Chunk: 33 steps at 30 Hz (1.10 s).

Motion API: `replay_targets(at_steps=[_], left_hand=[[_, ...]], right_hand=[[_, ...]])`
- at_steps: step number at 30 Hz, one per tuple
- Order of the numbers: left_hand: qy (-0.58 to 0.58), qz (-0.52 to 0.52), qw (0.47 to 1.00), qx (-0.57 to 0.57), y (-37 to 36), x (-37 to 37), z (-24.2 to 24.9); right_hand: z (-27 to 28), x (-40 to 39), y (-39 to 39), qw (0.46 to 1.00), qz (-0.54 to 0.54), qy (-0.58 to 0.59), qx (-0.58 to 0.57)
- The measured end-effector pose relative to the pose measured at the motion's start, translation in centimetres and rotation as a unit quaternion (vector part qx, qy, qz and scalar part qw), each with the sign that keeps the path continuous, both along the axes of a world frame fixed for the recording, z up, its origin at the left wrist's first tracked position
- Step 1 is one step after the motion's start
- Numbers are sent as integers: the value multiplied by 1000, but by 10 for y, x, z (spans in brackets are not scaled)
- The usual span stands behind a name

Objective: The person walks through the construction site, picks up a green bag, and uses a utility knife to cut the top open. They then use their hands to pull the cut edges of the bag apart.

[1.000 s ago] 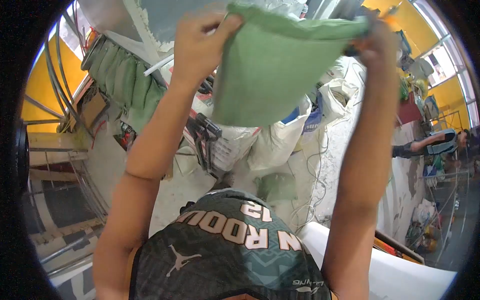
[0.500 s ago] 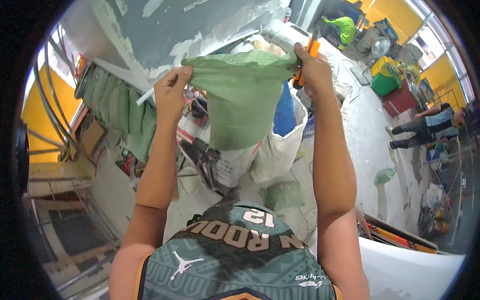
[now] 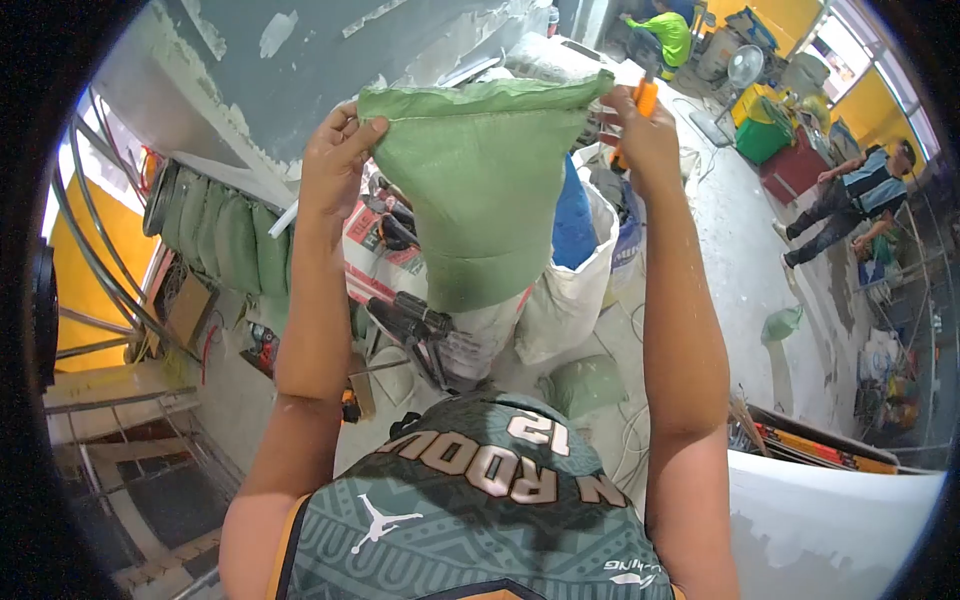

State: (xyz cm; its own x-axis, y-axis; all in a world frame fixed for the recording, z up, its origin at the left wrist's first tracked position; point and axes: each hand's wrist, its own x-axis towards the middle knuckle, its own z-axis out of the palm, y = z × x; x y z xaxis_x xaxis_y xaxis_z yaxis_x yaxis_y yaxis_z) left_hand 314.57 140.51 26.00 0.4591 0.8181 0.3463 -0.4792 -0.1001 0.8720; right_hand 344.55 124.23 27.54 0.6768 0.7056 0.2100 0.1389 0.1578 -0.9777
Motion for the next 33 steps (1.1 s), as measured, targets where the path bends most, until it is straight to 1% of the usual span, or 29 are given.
replay_targets(at_steps=[2, 3, 4, 6, 7, 8, 10, 11, 12, 13, 14, 16, 17, 19, 20, 21, 22, 23, 24, 25, 27, 28, 29, 30, 31, 32, 33], left_hand=[[52, -35, 997, 42, -1, -6, 2], [75, -32, 995, 49, -1, -9, 0], [76, -37, 995, 45, 1, -11, -3], [56, -9, 996, 66, 8, -11, -11], [48, -19, 998, 39, 7, -12, -10], [51, -34, 997, 39, 8, -13, -11], [75, -19, 996, 50, 11, -17, -11], [81, -34, 995, 52, 12, -18, -9], [74, -13, 994, 75, 10, -18, -5], [68, 9, 993, 96, 6, -19, -1], [74, -5, 993, 97, 0, -20, 7], [118, 109, 970, 184, -15, -26, 30], [121, 100, 970, 188, -20, -30, 38], [89, 128, 945, 289, -28, -36, 54], [91, 126, 944, 292, -34, -36, 63], [99, 112, 932, 332, -42, -36, 71], [109, 98, 917, 370, -49, -33, 79], [117, 79, 897, 418, -54, -27, 87], [125, 80, 896, 419, -58, -19, 95], [138, 77, 875, 457, -61, -13, 102], [161, 95, 839, 511, -64, -5, 114], [176, 108, 832, 514, -62, -6, 122], [163, 118, 834, 514, -62, -9, 130], [152, 130, 833, 515, -61, -14, 137], [135, 135, 838, 511, -60, -18, 143], [152, 152, 829, 516, -57, -25, 147], [143, 148, 838, 506, -52, -31, 150]], right_hand=[[-8, -4, -7, 998, -68, 3, 0], [-16, -4, -10, 995, -103, -2, -10], [-27, -5, -14, 994, -108, -1, -14], [-55, -1, -28, 987, -139, -17, -83], [-79, 5, -35, 990, -128, -9, -62], [-94, 4, -42, 989, -128, -5, -76], [-125, 2, -62, 985, -118, 20, -121], [-142, 2, -74, 983, -118, 10, -137], [-158, 4, -87, 981, -117, 0, -154], [-169, 2, -102, 974, -108, -72, -186], [-183, 3, -119, 973, -120, -63, -187], [-205, 9, -151, 957, -8, -32, -288], [-215, 11, -165, 946, 10, -52, -319], [-233, 15, -189, 946, -8, -22, -322], [-236, 15, -196, 945, -17, 1, -328], [-240, 16, -201, 943, -38, 7, -330], [-238, 16, -200, 943, -34, 13, -330], [-236, 17, -198, 948, -55, 23, -313], [-237, 19, -195, 951, -75, 32, -297], [-243, 24, -187, 956, -82, 15, -282], [-226, 20, -165, 963, -70, 16, -260], [-212, 19, -150, 969, -71, 12, -236], [-200, 20, -140, 967, -50, -42, -246], [-188, 18, -129, 970, -24, -40, -237], [-176, 13, -121, 966, -24, -51, -253], [-166, 10, -115, 960, -26, -64, -269], [-157, 10, -109, 964, -5, -65, -257]])
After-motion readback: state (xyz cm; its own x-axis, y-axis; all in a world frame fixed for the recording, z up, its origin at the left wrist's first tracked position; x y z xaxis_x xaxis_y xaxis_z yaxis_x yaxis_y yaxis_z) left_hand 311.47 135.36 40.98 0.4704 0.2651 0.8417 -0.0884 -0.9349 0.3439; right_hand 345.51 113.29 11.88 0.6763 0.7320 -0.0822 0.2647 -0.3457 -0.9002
